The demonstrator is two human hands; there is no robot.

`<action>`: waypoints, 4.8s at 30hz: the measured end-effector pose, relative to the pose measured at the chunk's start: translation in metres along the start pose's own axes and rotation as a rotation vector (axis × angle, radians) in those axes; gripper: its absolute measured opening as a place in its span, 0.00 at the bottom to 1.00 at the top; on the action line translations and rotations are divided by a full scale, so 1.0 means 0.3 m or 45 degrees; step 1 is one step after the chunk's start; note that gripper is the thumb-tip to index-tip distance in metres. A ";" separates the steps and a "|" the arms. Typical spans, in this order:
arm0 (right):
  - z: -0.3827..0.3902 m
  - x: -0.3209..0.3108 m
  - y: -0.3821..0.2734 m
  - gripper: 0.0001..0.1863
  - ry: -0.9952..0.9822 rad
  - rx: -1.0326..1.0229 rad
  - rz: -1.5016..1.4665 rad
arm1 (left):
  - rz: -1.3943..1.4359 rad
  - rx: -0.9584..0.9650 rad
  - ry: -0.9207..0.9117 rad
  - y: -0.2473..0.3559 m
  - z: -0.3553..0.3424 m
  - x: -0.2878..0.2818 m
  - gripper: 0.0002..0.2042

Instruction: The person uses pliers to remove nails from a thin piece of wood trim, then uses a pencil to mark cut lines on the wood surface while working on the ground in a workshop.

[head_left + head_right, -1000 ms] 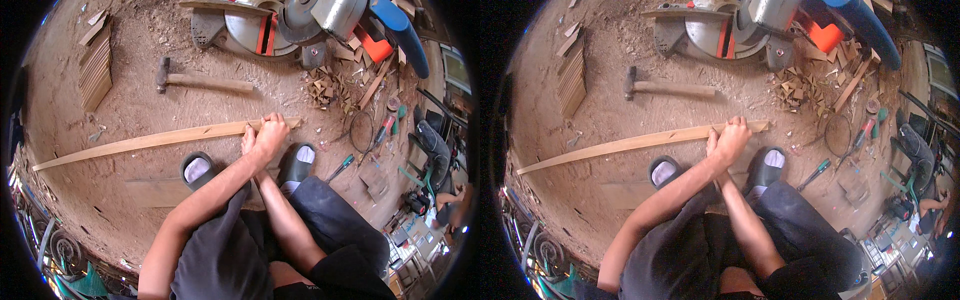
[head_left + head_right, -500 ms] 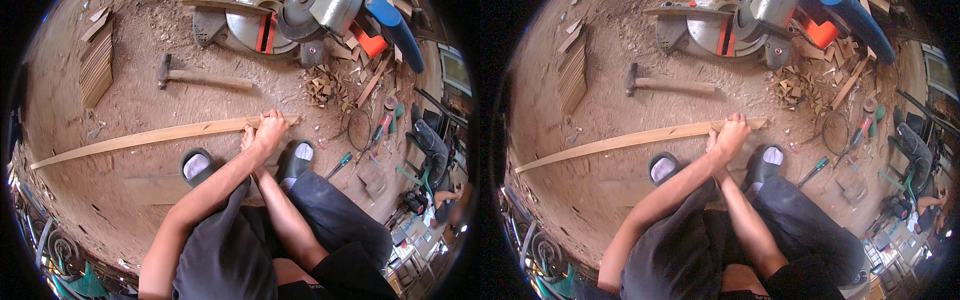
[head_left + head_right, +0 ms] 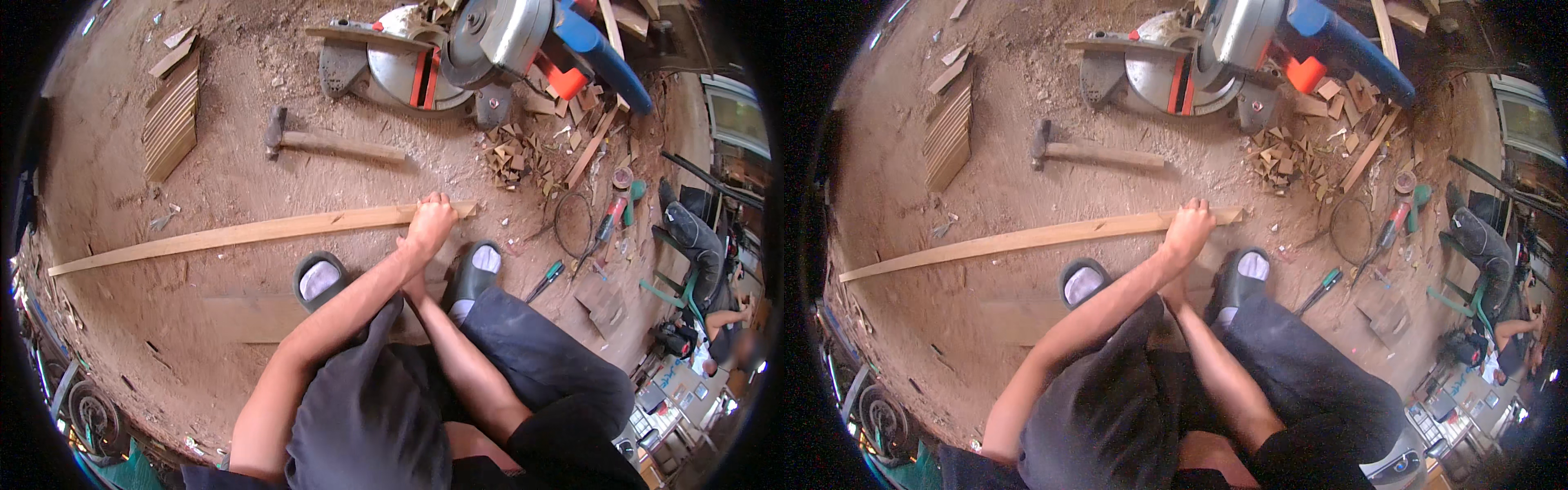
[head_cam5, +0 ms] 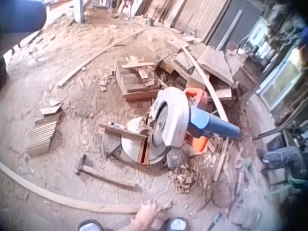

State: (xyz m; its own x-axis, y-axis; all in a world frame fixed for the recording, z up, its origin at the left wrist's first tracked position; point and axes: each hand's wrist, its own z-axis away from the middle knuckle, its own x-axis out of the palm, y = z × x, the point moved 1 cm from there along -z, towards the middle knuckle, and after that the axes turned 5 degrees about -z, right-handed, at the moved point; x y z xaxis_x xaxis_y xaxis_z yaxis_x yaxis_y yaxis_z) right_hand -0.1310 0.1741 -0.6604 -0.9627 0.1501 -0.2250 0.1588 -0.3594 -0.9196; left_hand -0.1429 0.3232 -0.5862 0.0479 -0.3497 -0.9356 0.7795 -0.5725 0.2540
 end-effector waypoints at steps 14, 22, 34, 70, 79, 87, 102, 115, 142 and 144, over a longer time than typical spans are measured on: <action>-0.067 -0.155 -0.219 0.12 -0.049 0.161 0.407 | 0.168 0.228 0.257 -0.174 0.089 -0.004 0.15; -0.117 -0.197 -0.282 0.10 0.181 -0.178 0.386 | 0.354 -0.145 0.275 -0.380 0.406 -0.057 0.20; -0.375 -0.240 -0.332 0.27 -0.488 -0.506 1.082 | 0.384 -0.284 0.330 -0.449 0.499 -0.061 0.22; -0.429 -0.360 -0.365 0.28 -0.309 -0.254 0.905 | 0.337 -0.074 0.305 -0.405 0.318 -0.013 0.22; -0.436 -0.348 -0.398 0.30 -0.392 -0.170 0.936 | 0.192 -0.128 0.289 -0.388 0.320 -0.030 0.19; -0.421 -0.273 -0.420 0.13 -0.890 0.491 0.150 | -0.407 -0.117 0.105 -0.294 0.317 -0.051 0.21; -0.094 0.156 -0.139 0.15 -0.691 -0.015 0.461 | -0.290 0.095 0.065 -0.335 0.263 -0.096 0.10; -0.085 0.450 -0.252 0.19 -0.206 0.182 0.179 | -0.564 -0.015 -0.190 -0.277 0.271 -0.100 0.08; -0.092 0.497 -0.261 0.20 0.240 -0.065 0.451 | -0.571 0.002 -0.180 -0.275 0.267 -0.120 0.10; -0.096 0.498 -0.231 0.20 0.301 -0.083 0.477 | -0.569 0.005 -0.169 -0.267 0.261 -0.121 0.10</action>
State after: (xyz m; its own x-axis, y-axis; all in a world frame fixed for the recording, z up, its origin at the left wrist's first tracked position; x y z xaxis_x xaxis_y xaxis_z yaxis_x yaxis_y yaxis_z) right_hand -0.2794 0.2480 -0.6396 -0.7607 0.2296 -0.6071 0.5082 -0.3711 -0.7771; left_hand -0.2562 0.3237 -0.5532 -0.3727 -0.1601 -0.9140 0.7034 -0.6912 -0.1657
